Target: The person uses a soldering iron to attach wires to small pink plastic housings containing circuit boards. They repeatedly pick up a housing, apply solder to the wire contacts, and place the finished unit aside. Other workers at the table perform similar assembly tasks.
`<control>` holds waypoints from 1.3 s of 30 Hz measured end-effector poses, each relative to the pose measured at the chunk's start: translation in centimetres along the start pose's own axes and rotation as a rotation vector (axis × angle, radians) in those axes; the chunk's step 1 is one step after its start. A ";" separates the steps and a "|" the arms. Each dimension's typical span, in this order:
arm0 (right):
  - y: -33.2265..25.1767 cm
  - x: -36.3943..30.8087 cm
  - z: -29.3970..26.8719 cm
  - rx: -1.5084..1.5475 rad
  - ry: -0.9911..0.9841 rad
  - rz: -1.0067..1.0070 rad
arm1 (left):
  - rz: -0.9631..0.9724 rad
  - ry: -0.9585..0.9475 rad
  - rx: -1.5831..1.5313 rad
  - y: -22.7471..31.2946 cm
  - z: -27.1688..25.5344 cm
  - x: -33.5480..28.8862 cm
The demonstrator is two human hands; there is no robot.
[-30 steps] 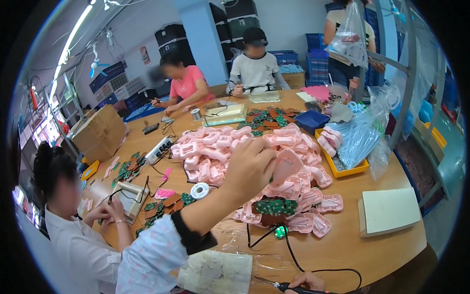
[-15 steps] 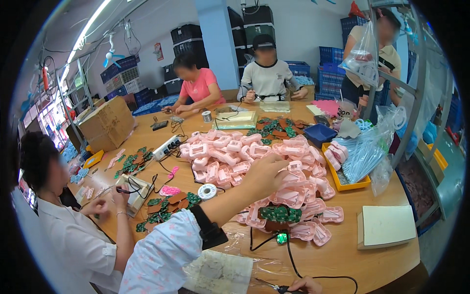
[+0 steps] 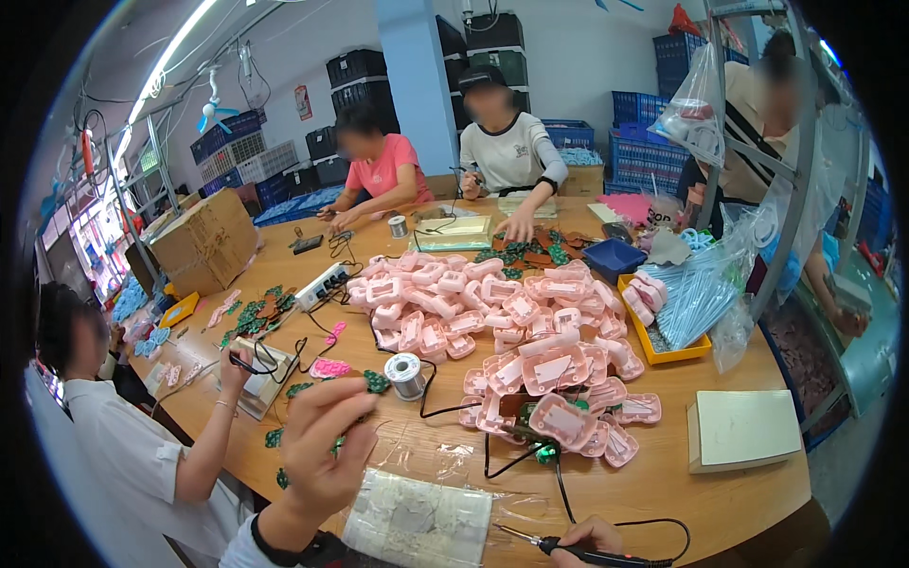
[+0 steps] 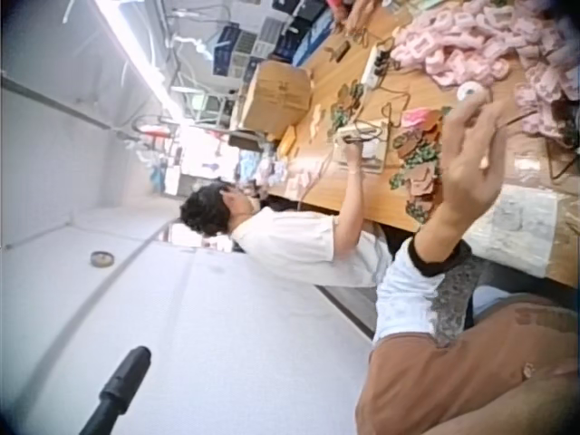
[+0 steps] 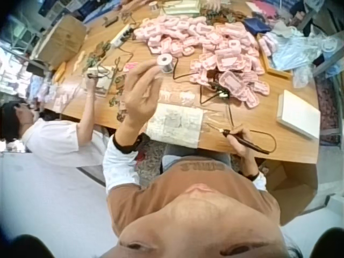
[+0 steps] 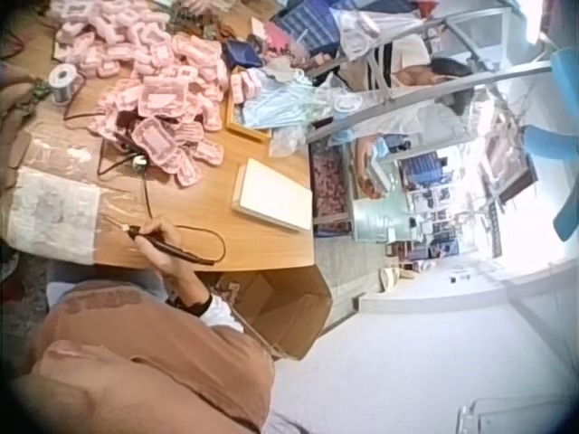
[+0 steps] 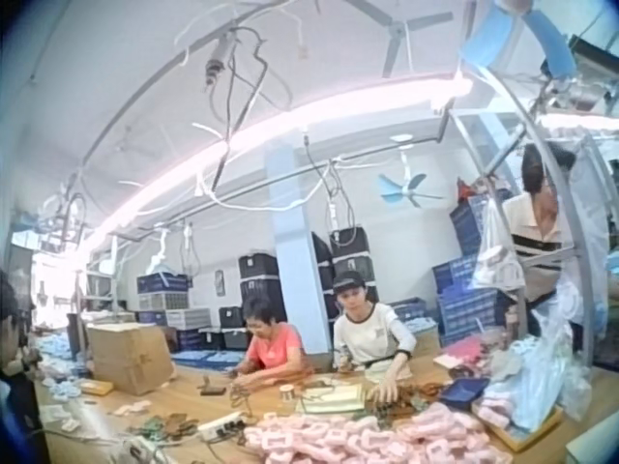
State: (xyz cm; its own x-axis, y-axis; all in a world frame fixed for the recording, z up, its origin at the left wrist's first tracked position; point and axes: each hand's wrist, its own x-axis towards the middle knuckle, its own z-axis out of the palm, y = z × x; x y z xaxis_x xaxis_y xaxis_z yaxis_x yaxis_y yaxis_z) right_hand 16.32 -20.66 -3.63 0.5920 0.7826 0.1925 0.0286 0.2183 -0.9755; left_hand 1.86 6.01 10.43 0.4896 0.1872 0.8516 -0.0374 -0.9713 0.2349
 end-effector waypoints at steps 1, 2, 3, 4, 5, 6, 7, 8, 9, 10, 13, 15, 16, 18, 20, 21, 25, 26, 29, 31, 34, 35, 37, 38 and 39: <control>0.0 0.0 0.1 -0.001 0.003 0.003 | -0.017 0.026 0.058 0.1 -1.2 -0.5; 0.1 0.1 0.2 -0.001 0.005 0.007 | -0.050 0.066 0.050 0.2 -2.0 -1.1; 0.1 0.1 0.4 -0.002 0.007 0.011 | -0.083 0.107 0.042 0.3 -2.7 -1.7; 0.3 0.2 0.5 0.019 0.001 -0.020 | -0.097 0.145 0.015 0.3 -3.2 -2.2; 0.4 0.3 0.5 0.041 -0.002 -0.049 | -0.131 0.133 0.041 0.2 -3.5 -2.7; 0.7 0.3 0.7 0.063 -0.001 -0.074 | -0.147 0.113 0.044 0.2 -3.6 -3.2; 0.8 0.3 0.7 0.046 -0.016 -0.063 | -0.160 0.085 0.036 0.1 -3.4 -3.5; 0.9 0.1 0.7 0.027 -0.008 -0.047 | -0.188 0.020 0.019 -0.1 -3.0 -3.7; 1.0 -0.1 0.7 0.026 0.008 -0.047 | -0.213 -0.057 -0.008 -0.3 -2.4 -3.7; 1.1 -0.2 0.7 -0.013 -0.027 -0.032 | -0.244 -0.145 -0.039 -0.5 -1.5 -3.6; 1.3 -0.8 0.5 -0.054 -0.088 -0.032 | -0.119 -0.362 -0.133 -1.1 2.1 -2.6; 1.3 -1.0 0.6 -0.022 -0.098 0.023 | -0.030 -0.486 -0.235 -1.0 5.4 -1.8; 1.4 -0.9 0.7 -0.041 -0.091 -0.006 | 0.074 -0.550 -0.250 -1.1 7.1 -1.2; 1.4 -1.0 0.7 -0.016 -0.091 -0.012 | 0.245 -0.576 -0.303 -0.7 11.3 0.0; 1.6 -1.1 0.6 -0.002 -0.079 0.007 | 0.379 -0.626 -0.278 0.3 15.1 0.3; 1.6 -1.2 0.6 -0.003 -0.072 0.013 | 0.441 -0.646 -0.247 0.6 16.9 0.3; 1.8 -1.3 0.2 -0.019 -0.055 0.033 | 0.621 -0.845 -0.082 0.6 22.1 0.1; 1.7 -1.3 0.3 -0.048 -0.047 -0.013 | 0.667 -0.858 -0.034 0.6 22.8 0.0; 1.1 -1.2 0.2 -0.032 -0.034 0.032 | 0.705 -0.747 -0.118 0.4 23.3 0.3; 0.5 -0.9 -0.1 -0.151 -0.051 -0.040 | 0.590 -0.920 -0.151 0.3 22.3 1.6; -0.4 -0.4 -0.3 -0.007 -0.049 -0.120 | 0.322 -0.952 -0.410 0.1 19.8 4.8; -0.6 -0.2 -0.3 0.006 -0.058 -0.120 | 0.315 -0.894 -0.376 -0.3 19.1 6.2; -0.8 0.1 -0.3 0.028 -0.055 -0.140 | 0.084 -0.859 -0.336 -1.2 18.7 8.5; -0.8 0.2 -0.2 0.039 -0.060 -0.137 | -0.029 -0.830 -0.357 -1.7 19.1 9.5; -0.8 0.2 -0.2 0.051 -0.065 -0.135 | -0.141 -0.799 -0.377 -2.2 19.5 10.1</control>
State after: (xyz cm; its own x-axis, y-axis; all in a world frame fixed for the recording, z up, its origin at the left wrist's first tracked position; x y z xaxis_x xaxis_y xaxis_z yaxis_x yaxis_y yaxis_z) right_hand 16.60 -20.80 -2.85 0.5324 0.7799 0.3291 0.0623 0.3516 -0.9341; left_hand 23.88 7.21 9.39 0.9669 0.0062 0.2552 -0.1456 -0.8078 0.5712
